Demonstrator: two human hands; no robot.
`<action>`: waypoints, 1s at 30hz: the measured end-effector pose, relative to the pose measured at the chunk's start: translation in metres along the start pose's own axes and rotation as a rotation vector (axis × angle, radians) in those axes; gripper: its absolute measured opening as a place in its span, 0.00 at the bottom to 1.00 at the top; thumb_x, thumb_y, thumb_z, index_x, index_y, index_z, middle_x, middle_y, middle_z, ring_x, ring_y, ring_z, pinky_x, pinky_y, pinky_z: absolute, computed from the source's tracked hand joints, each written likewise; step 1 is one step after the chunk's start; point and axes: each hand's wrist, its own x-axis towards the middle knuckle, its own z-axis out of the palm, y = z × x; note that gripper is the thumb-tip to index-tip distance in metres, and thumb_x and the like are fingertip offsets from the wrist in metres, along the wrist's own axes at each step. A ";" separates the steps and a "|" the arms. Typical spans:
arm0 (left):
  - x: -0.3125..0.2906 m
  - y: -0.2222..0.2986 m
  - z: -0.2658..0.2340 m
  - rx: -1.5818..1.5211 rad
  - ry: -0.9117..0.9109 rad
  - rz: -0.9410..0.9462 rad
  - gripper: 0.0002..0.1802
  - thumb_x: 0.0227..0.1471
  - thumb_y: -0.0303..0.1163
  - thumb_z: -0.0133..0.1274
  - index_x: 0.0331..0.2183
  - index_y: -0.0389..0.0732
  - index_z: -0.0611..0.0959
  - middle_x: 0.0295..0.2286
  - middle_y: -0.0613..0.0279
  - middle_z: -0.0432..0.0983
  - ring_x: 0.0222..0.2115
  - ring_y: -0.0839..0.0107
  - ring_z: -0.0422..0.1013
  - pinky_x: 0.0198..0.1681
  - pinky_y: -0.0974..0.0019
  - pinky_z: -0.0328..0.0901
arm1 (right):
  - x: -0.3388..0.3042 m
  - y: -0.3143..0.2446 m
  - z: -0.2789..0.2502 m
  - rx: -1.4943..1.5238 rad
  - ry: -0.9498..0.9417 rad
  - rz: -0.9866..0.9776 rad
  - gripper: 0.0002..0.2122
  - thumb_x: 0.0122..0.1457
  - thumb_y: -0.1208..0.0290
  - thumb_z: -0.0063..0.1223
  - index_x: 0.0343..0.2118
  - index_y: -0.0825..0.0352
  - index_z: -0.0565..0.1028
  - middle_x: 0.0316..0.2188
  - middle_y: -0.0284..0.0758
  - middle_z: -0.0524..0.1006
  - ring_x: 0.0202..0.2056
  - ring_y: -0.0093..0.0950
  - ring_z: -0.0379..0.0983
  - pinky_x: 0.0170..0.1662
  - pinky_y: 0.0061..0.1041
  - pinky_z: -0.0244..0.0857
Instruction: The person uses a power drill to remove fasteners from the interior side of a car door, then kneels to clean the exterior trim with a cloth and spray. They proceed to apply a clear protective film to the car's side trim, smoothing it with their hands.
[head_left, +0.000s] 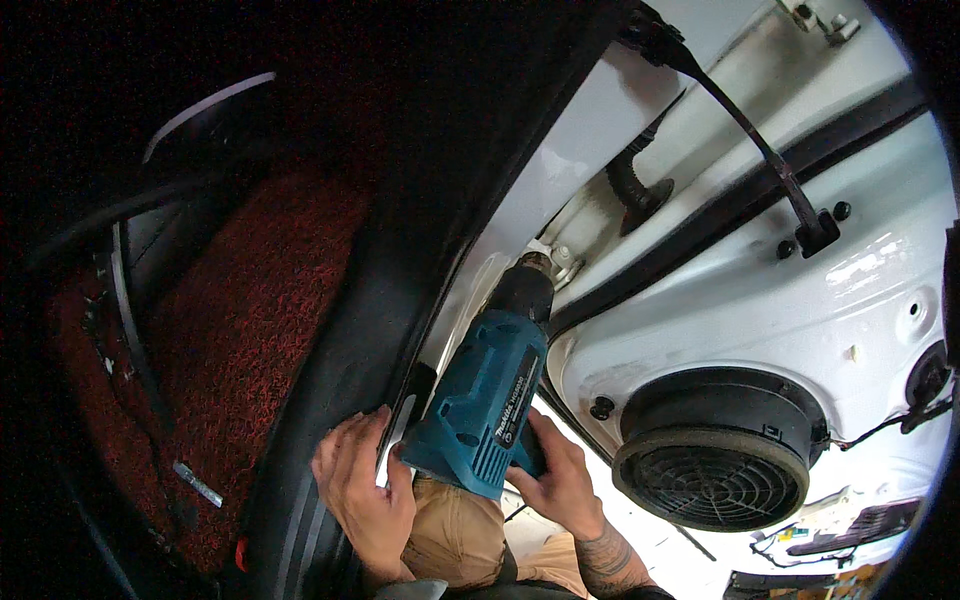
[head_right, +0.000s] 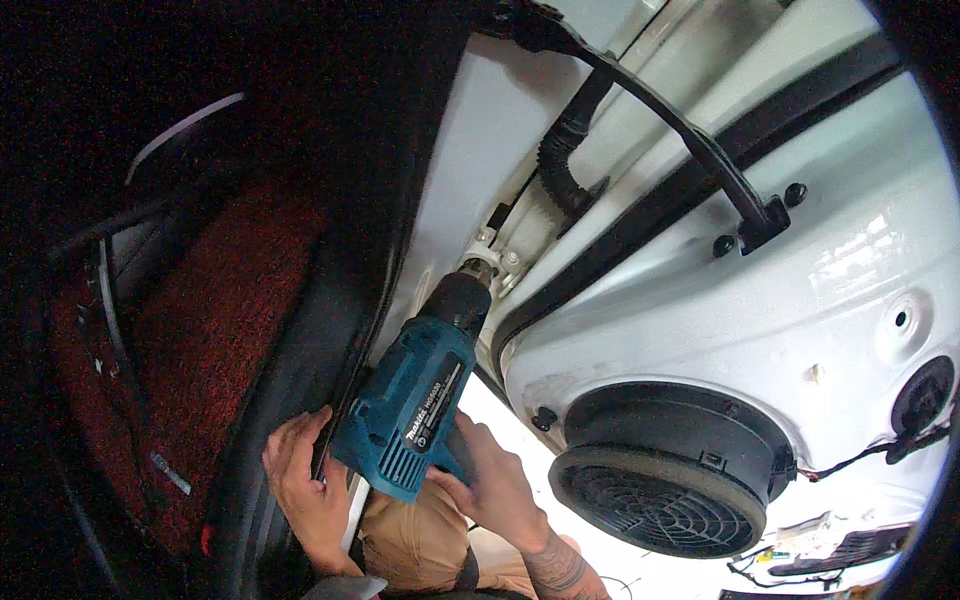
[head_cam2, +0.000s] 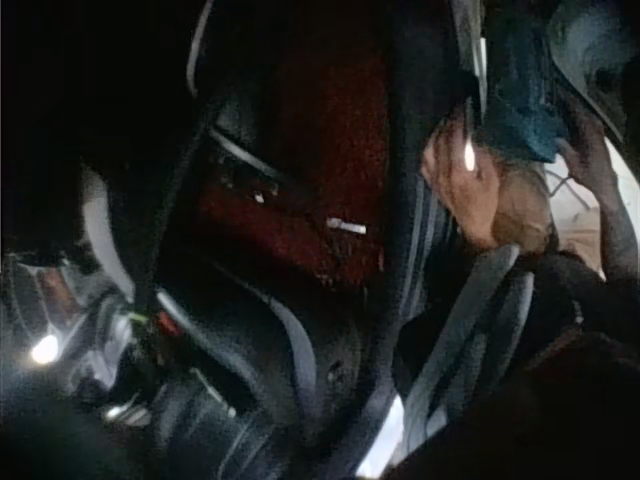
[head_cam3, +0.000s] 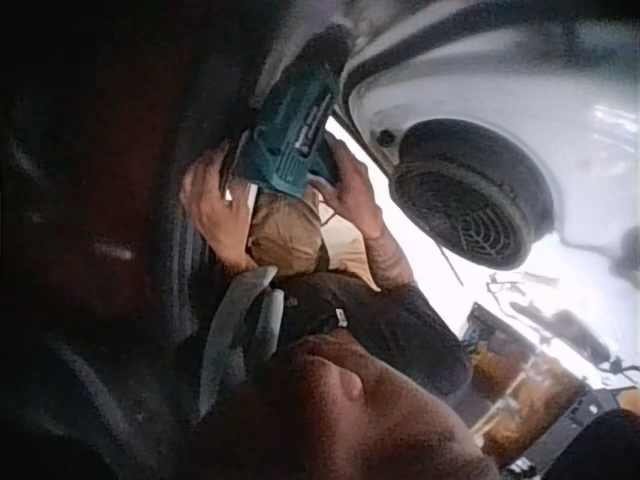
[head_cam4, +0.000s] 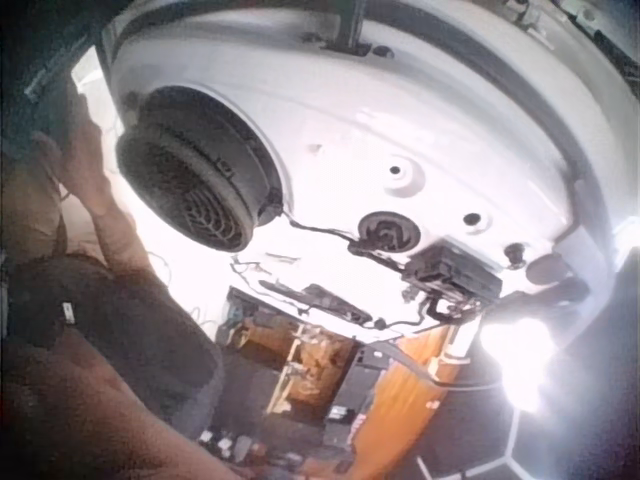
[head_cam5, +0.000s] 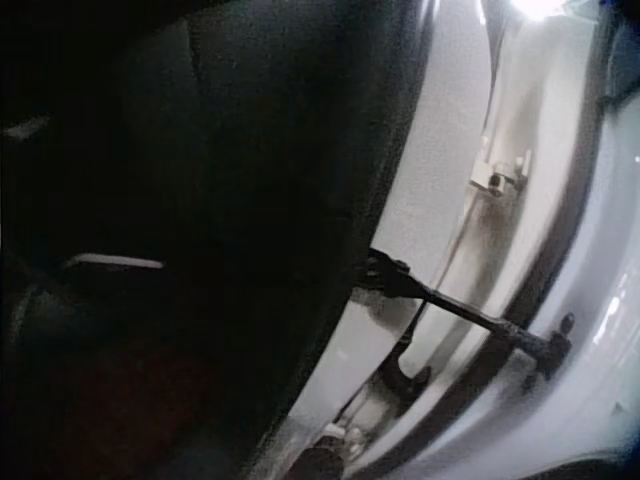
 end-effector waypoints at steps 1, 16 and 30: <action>0.001 0.000 -0.001 0.004 -0.006 -0.008 0.21 0.42 0.28 0.51 0.42 0.39 0.79 0.39 0.56 0.76 0.44 0.56 0.68 0.49 0.54 0.57 | 0.001 -0.002 -0.001 0.006 -0.017 0.050 0.34 0.48 0.66 0.63 0.55 0.74 0.60 0.39 0.51 0.72 0.37 0.48 0.74 0.39 0.36 0.68; 0.004 0.004 0.005 0.060 -0.008 -0.007 0.21 0.43 0.30 0.50 0.43 0.40 0.80 0.39 0.56 0.76 0.43 0.57 0.68 0.47 0.55 0.56 | 0.004 0.004 -0.004 0.073 -0.010 0.137 0.33 0.47 0.69 0.64 0.54 0.76 0.61 0.43 0.53 0.73 0.41 0.45 0.74 0.43 0.33 0.68; 0.005 0.005 0.007 0.086 -0.008 -0.007 0.21 0.42 0.29 0.50 0.43 0.41 0.80 0.39 0.58 0.76 0.44 0.58 0.68 0.48 0.56 0.56 | 0.003 0.008 -0.005 0.070 0.018 0.110 0.33 0.47 0.69 0.64 0.54 0.77 0.61 0.45 0.54 0.72 0.43 0.47 0.73 0.45 0.33 0.67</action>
